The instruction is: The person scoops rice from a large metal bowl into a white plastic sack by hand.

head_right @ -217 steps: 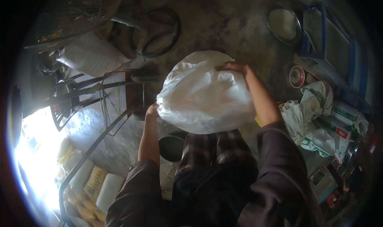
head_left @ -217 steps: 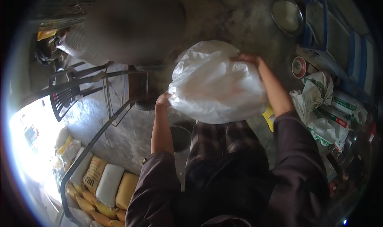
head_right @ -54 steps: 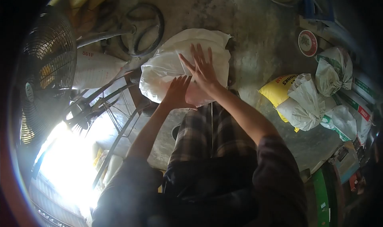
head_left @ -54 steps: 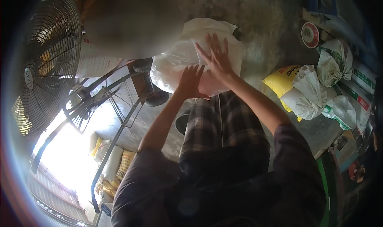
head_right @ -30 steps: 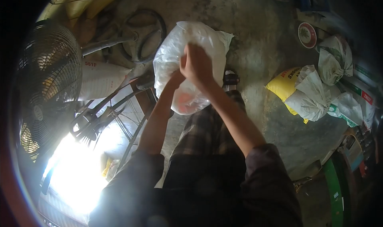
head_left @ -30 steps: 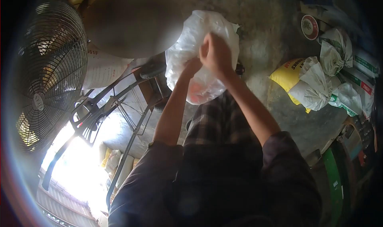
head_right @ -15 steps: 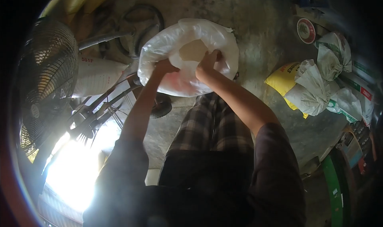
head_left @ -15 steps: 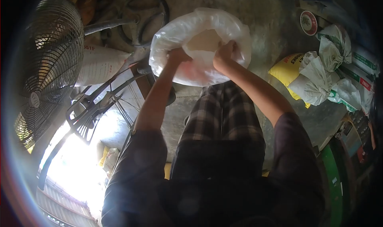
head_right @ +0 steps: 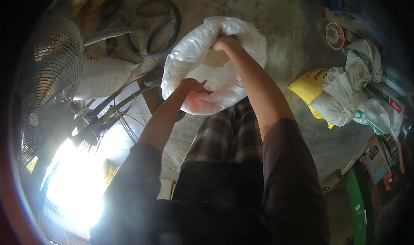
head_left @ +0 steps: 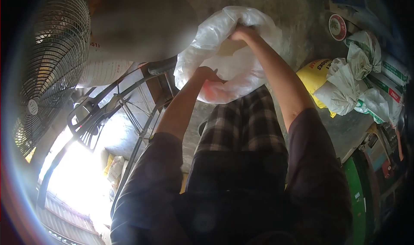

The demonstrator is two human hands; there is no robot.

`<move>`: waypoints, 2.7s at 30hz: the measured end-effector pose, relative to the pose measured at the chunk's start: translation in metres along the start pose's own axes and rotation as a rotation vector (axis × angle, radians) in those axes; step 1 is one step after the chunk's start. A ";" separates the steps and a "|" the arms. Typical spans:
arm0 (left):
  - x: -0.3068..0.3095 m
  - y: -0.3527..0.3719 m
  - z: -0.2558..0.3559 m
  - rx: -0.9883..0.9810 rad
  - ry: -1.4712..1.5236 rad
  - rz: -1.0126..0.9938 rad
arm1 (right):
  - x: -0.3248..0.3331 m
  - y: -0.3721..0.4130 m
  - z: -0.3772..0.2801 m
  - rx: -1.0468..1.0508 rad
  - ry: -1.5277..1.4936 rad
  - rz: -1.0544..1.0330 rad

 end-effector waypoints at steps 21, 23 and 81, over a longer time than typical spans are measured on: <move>0.075 0.098 -0.031 -0.382 1.285 0.702 | -0.044 0.070 -0.007 -0.067 0.279 -0.072; 0.078 0.093 -0.056 -0.369 1.249 0.780 | -0.061 0.074 0.007 -0.150 0.472 -0.229; -0.176 -0.381 0.144 -0.102 1.275 1.167 | -0.348 0.091 -0.026 0.320 0.980 0.489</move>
Point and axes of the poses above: each hand's wrist, its own y-axis away from the middle knuckle, its own x-axis out of the back of the hand, z = x × y, the point moved 7 cm from there along -y, towards the middle knuckle, and after that the axes turned 13 degrees about -z, right-handed, at the moved point
